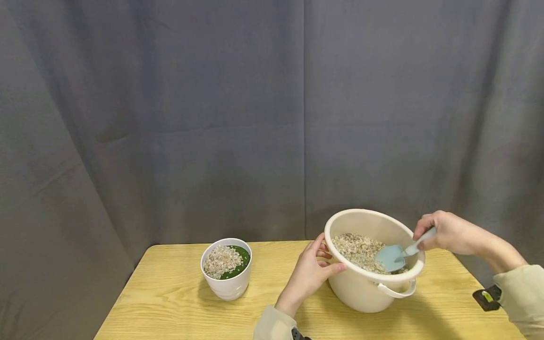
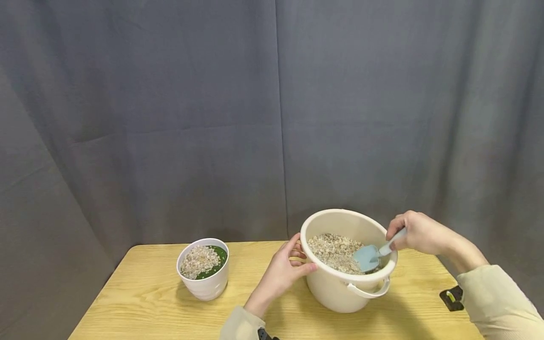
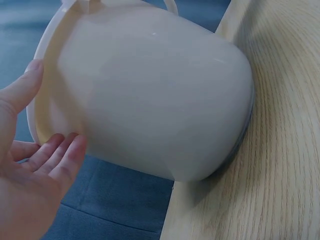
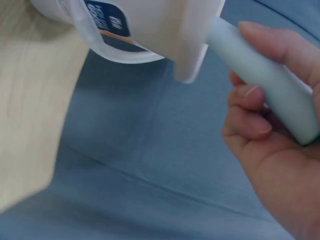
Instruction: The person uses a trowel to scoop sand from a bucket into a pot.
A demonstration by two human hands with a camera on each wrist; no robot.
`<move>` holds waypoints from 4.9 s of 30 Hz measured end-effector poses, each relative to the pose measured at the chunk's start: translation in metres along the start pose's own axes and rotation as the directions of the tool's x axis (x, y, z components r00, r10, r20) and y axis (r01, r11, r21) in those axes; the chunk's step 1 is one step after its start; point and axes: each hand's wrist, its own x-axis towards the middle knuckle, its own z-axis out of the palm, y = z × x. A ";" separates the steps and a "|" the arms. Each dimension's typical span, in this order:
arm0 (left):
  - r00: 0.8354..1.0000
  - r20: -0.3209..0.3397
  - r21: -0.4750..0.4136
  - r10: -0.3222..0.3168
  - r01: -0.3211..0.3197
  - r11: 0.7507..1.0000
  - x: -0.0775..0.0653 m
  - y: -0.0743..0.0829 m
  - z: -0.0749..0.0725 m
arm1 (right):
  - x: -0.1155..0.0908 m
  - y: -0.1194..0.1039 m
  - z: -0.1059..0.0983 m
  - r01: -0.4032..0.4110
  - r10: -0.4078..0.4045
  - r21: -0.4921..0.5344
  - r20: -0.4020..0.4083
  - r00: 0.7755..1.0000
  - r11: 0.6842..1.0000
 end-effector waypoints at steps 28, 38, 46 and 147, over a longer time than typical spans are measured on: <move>1.000 -0.005 -0.046 -0.011 0.011 0.999 0.001 0.000 0.004 | -0.006 -0.006 0.053 0.015 0.062 0.348 -0.209 0.976 0.937; 1.000 -0.004 -0.043 -0.001 0.001 0.999 0.003 0.001 0.005 | -0.007 -0.014 0.059 -0.087 0.206 0.434 -0.235 0.950 0.897; 1.000 0.000 -0.035 0.014 -0.014 0.999 0.004 0.001 0.004 | -0.018 -0.018 0.064 -0.080 0.230 0.397 -0.346 0.910 0.914; 0.933 -0.343 0.245 -0.110 0.202 0.948 -0.110 -0.042 -0.232 | 0.001 -0.141 0.138 0.130 0.399 0.533 -0.753 0.523 0.836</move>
